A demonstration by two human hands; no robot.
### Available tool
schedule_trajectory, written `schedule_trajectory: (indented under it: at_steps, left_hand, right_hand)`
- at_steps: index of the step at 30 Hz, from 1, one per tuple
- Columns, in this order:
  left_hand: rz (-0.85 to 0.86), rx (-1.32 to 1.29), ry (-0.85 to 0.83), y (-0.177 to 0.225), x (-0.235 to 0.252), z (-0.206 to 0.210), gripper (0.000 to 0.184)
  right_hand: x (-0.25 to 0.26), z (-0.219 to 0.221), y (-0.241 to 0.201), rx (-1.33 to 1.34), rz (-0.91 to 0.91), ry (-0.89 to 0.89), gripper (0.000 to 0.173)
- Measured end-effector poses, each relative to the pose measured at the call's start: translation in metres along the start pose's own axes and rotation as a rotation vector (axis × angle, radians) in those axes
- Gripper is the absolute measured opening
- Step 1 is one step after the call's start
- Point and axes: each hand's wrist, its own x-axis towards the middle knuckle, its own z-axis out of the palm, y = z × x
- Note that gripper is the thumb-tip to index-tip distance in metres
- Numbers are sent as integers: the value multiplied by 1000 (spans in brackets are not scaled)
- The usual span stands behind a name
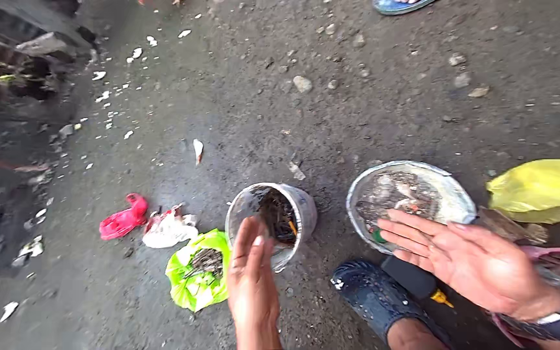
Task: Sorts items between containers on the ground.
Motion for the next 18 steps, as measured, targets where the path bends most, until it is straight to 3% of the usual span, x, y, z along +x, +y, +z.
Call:
schedule_trajectory:
  at_steps: [3,6,9,12,15,18]
  left_hand:
    - [228,220,-93,4,-29,26,39]
    - [356,370,-468,-9,-63,65,32]
    - [515,636,-677,-46,-78,101,27]
    - [567,777,-708,-68,-78,112,23]
    - [570,766,-686,-71,-73,113,11]
    - [530,740,-680,-72,-71,110,10]
  right_hand:
    - [0,6,2,68,-27,-21,93]
    - [1,13,5,121,23,-56,104]
    - [2,17,9,173,46,-138,110]
    - [0,16,15,290,52,-179,112]
    - [-5,13,16,289,65,-197,114]
    - [-7,12,16,255,87,-193,116]
